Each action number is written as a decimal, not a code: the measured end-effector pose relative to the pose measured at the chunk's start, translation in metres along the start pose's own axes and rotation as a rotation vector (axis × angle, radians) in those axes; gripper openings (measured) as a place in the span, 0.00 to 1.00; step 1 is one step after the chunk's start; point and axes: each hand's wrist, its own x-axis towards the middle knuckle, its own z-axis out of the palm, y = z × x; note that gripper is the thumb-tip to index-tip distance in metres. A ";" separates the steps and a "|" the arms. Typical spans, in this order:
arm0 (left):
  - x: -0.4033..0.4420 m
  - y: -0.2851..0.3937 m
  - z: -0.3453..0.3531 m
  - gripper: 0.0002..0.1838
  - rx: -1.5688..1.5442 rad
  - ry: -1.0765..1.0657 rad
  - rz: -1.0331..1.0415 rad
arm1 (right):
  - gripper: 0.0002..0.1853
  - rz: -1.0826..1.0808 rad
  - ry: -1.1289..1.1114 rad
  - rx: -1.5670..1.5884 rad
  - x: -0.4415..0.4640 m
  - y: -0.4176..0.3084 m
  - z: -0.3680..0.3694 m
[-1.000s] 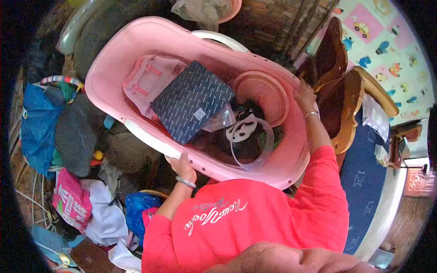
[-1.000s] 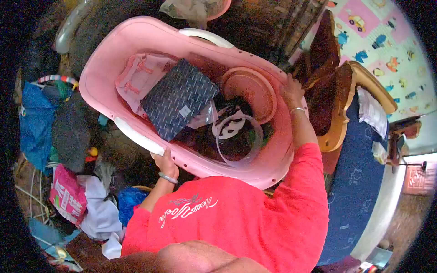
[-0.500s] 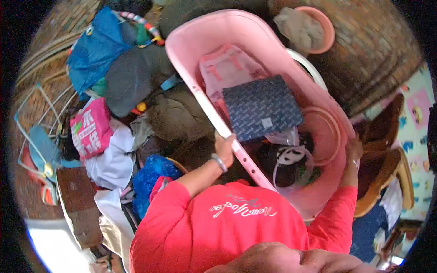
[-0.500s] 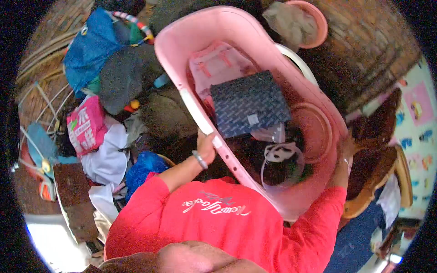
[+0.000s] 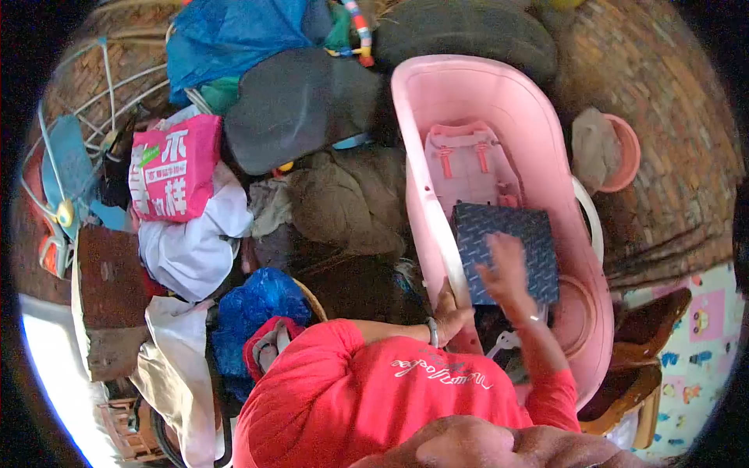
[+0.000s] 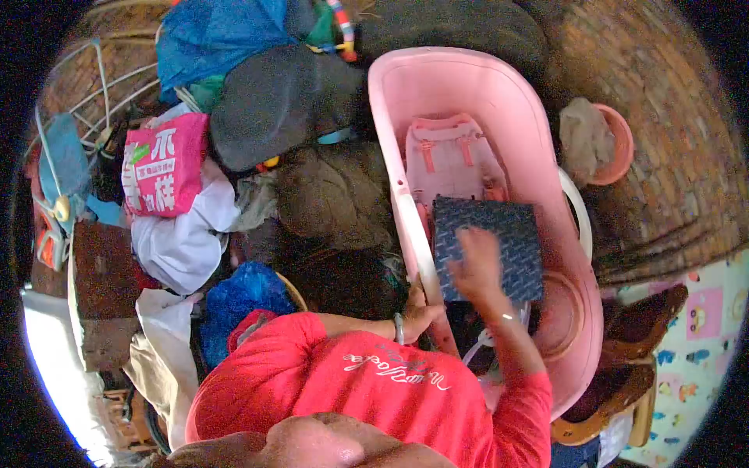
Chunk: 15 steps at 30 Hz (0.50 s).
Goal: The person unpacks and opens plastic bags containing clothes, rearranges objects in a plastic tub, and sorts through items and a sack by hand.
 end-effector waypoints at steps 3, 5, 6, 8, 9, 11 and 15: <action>-0.002 -0.003 -0.029 0.32 -0.205 -0.163 -0.133 | 0.32 -0.241 0.000 0.032 0.062 -0.073 0.061; 0.006 -0.008 -0.047 0.31 -0.375 -0.230 -0.161 | 0.33 -0.225 -0.096 0.004 0.090 -0.087 0.081; 0.011 -0.004 -0.052 0.30 -0.117 -0.195 -0.178 | 0.35 -0.183 -0.192 -0.040 0.099 -0.094 0.090; 0.034 -0.049 -0.058 0.31 0.140 -0.217 -0.070 | 0.35 -0.184 -0.287 -0.146 0.110 -0.092 0.103; 0.040 -0.067 -0.058 0.31 0.126 -0.186 -0.073 | 0.35 -0.148 -0.360 -0.257 0.114 -0.091 0.109; 0.046 -0.084 -0.064 0.38 -0.153 -0.285 -0.015 | 0.39 -0.113 -0.471 -0.350 0.120 -0.099 0.097; 0.034 0.000 -0.077 0.44 0.058 -0.104 -0.302 | 0.32 -0.002 -0.545 -0.179 0.111 -0.082 0.078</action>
